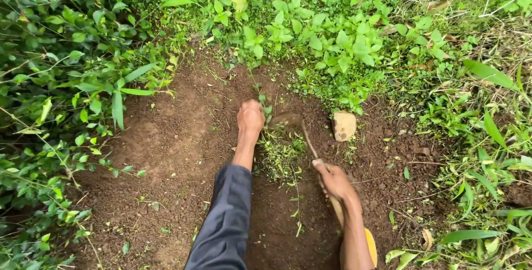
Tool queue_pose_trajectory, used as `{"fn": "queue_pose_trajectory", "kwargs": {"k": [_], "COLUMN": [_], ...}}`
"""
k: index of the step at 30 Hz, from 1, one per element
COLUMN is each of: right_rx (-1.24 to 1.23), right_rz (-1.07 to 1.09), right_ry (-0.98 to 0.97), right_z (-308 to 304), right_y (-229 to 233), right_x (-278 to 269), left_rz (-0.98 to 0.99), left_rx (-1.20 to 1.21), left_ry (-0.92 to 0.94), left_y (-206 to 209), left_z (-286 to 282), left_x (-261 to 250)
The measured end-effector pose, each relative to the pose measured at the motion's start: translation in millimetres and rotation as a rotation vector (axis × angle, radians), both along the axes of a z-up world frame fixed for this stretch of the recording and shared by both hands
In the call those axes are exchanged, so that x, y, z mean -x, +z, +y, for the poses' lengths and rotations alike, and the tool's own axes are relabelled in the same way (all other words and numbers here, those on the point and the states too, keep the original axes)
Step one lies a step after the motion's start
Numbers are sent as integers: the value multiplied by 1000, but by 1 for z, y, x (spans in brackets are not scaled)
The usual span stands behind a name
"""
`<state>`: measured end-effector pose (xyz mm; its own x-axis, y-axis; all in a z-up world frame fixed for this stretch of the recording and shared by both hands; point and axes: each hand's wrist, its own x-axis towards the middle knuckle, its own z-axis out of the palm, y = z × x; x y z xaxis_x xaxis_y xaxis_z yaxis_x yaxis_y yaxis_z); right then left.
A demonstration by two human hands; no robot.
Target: The person uses a small hand hoe to loosen soil and remove weeds from a patch of ground. They repeatedly strike the soil, pull up weeds by hand, and clear the area of unwanted vegetation.
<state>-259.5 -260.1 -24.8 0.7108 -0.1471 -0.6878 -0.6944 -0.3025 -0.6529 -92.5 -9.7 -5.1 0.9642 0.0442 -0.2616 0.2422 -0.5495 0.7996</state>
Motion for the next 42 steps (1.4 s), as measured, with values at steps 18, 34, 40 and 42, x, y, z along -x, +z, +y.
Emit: {"fn": "queue_pose_trajectory", "kwargs": {"k": [18, 34, 40, 42], "right_rx": [198, 135, 3, -69], "right_rz": [-98, -328, -347, -333], "right_ry": [113, -542, -959, -1091], "right_z": [50, -7, -28, -34], "right_y": [-26, 70, 108, 104], "right_x": [-33, 17, 5, 4], "left_rz": [-120, -582, -9, -99], "left_rx": [-209, -18, 53, -66], "left_ry": [267, 196, -182, -120], "left_y": [121, 38, -26, -52], "left_z": [47, -163, -229, -237], "left_x": [105, 67, 34, 27]}}
